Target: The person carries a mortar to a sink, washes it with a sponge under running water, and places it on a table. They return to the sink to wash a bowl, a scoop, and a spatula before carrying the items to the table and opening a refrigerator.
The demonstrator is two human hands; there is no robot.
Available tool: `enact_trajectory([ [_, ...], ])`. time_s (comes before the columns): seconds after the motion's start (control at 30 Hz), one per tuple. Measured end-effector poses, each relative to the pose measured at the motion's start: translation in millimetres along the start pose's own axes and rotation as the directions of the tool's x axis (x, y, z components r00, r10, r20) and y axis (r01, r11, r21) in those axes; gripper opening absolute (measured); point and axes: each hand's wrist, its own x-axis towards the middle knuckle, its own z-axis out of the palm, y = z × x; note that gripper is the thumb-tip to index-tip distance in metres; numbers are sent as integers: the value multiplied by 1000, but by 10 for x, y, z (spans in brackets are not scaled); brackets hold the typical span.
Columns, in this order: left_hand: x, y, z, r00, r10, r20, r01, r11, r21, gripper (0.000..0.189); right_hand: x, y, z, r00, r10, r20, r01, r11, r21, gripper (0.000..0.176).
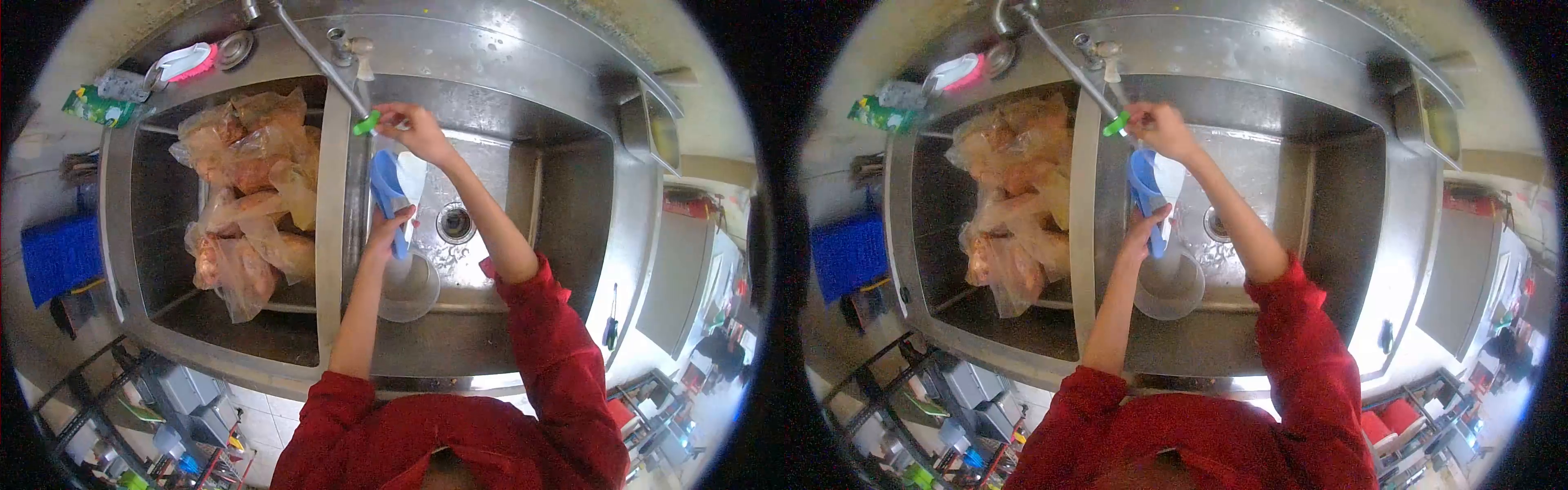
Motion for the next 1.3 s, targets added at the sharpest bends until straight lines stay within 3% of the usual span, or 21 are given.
enact_trajectory([
  [0.07, -48, 43, 23, 997, -69, 42, 69, 998, -3, 38, 71, -83, -8, 996, 42, 76, -43, 999, 12, 41],
  [0.27, -157, 33, 111, 975, -204, 89, 212, 974, -85, 35, 160, -90, 46, 979, -142, 147, 167, 971, -170, 46],
  [0.3, -149, 0, 99, 972, -215, 94, 226, 967, -116, 35, 178, -87, 41, 979, -141, 145, 165, 972, -168, 46],
  [0.37, -163, -32, 93, 969, -213, 122, 228, 965, -127, 35, 210, -67, 22, 991, -82, 108, 117, 916, -384, 44],
  [0.43, -186, -24, 110, 966, -211, 150, 232, 963, -139, 35, 236, -33, -20, 995, -33, 92, 67, 915, -399, 42],
  [0.5, -195, -9, 137, 982, -154, 106, 158, 987, -26, 52, 263, -20, -66, 997, 13, 76, 20, 910, -414, 41],
  [0.53, -187, -24, 144, 982, -154, 107, 157, 987, -25, 52, 281, -14, -77, 983, 27, 180, 35, 942, -334, 46],
  [0.57, -175, -57, 150, 999, -22, 31, 17, 989, 147, 58, 286, -53, -82, 958, 32, 284, 42, 968, -249, 52],
  [0.6, -173, -89, 147, 992, 123, -23, -109, 940, 323, 63, 272, -93, -63, 958, 30, 286, 43, 968, -246, 52],
  [0.63, -166, -112, 136, 992, 124, -27, -109, 940, 324, 63, 254, -136, -28, 948, 40, 317, 53, 959, -279, 52],
  [0.7, -163, -98, 131, 957, 280, -73, -201, 825, 528, 70, 258, -123, -6, 936, 47, 350, 68, 949, -308, 53],
  [0.8, -161, -35, 100, 961, 243, -131, -60, 646, 761, 72, 253, -97, -162, 956, -60, 286, 159, 929, -335, 49],
  [0.83, -172, -17, 92, 960, 245, -135, -58, 647, 760, 72, 258, -95, -206, 952, -82, 295, 175, 936, -305, 49],
  [0.9, -227, 77, 128, 887, 461, 12, -229, 418, 879, 72, 268, -97, -241, 947, -104, 305, 192, 943, -272, 49],
  [1.0, -231, 109, 121, 911, 407, -72, -139, 465, 874, 65, 298, -113, -277, 934, -126, 335, 229, 930, -289, 48],
  [1.07, -240, 133, 127, 912, 405, -66, -160, 497, 853, 63, 343, -179, -335, 923, 75, 377, 52, 948, -315, 51],
  [1.17, -304, 216, 194, 906, 413, -93, -133, 485, 864, 58, 312, -290, -289, 864, 127, 488, -31, 979, -201, 50],
  [1.2, -327, 237, 230, 897, 424, -123, -88, 445, 891, 56, 306, -273, -288, 863, 131, 488, -35, 979, -202, 50],
  [1.23, -321, 229, 223, 899, 421, -123, -88, 448, 890, 56, 303, -267, -290, 912, 127, 390, 16, 939, -343, 49],
  [1.27, -306, 232, 208, 890, 452, -58, -71, 262, 962, 50, 300, -256, -298, 951, 103, 291, 53, 875, -481, 49],
  [1.3, -289, 230, 200, 883, 470, 12, -49, 67, 997, 45, 293, -245, -297, 951, 104, 292, 53, 873, -484, 49],
])
